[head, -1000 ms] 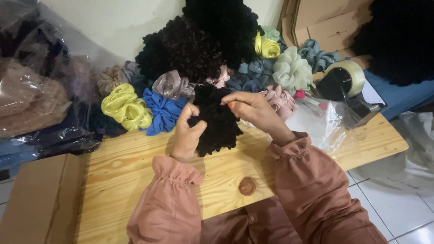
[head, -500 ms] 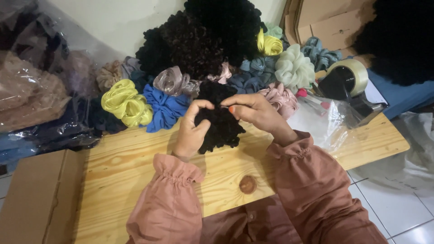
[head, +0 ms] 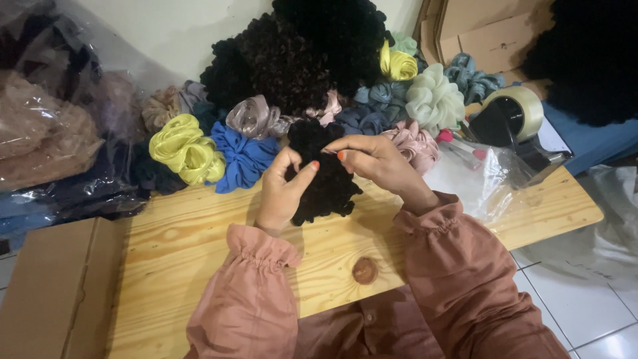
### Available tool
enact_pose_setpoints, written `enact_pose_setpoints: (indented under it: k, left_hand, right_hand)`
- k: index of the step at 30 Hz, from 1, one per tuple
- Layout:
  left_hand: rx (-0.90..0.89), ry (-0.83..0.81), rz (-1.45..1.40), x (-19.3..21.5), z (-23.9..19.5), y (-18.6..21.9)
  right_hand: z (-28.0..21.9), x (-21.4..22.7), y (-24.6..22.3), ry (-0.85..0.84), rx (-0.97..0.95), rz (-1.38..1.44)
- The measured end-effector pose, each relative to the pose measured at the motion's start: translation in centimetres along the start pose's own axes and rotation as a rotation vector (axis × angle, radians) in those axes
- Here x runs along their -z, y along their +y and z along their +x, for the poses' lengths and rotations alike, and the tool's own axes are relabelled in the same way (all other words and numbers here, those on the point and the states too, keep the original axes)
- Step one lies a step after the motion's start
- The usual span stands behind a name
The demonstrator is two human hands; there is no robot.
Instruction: Assembling and finishing fabric scrunchies using a small hand tool on a workbench.
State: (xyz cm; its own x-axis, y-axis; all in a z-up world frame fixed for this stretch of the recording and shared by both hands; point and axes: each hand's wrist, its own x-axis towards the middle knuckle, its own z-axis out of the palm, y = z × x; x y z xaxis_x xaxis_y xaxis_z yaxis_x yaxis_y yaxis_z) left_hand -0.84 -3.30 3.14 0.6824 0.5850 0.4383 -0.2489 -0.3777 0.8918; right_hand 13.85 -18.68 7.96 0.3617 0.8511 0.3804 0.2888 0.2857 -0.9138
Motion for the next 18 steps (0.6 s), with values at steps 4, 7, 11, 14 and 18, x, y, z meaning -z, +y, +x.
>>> enact_pose_setpoints:
  k: [4,7,11,14,18]
  left_hand:
    - [0.013,0.013,0.041,0.0,0.1,-0.7]
    - [-0.008,0.018,0.057,0.0,0.1,-1.0]
    - [-0.047,0.004,0.032,0.2,0.2,-1.5]
    - [-0.079,-0.019,0.01,0.3,0.1,-1.8]
    - [-0.075,-0.018,-0.068,0.4,0.0,-2.1]
  right_hand:
    - [0.1,-0.1,0.3,0.002,0.004,0.004]
    - [0.2,-0.1,0.2,-0.005,0.02,-0.062]
    - [0.0,-0.1,0.4,0.013,-0.009,0.002]
    - [0.0,0.0,1.2,0.04,-0.037,0.078]
    - [0.0,-0.2,0.9,0.047,-0.03,0.09]
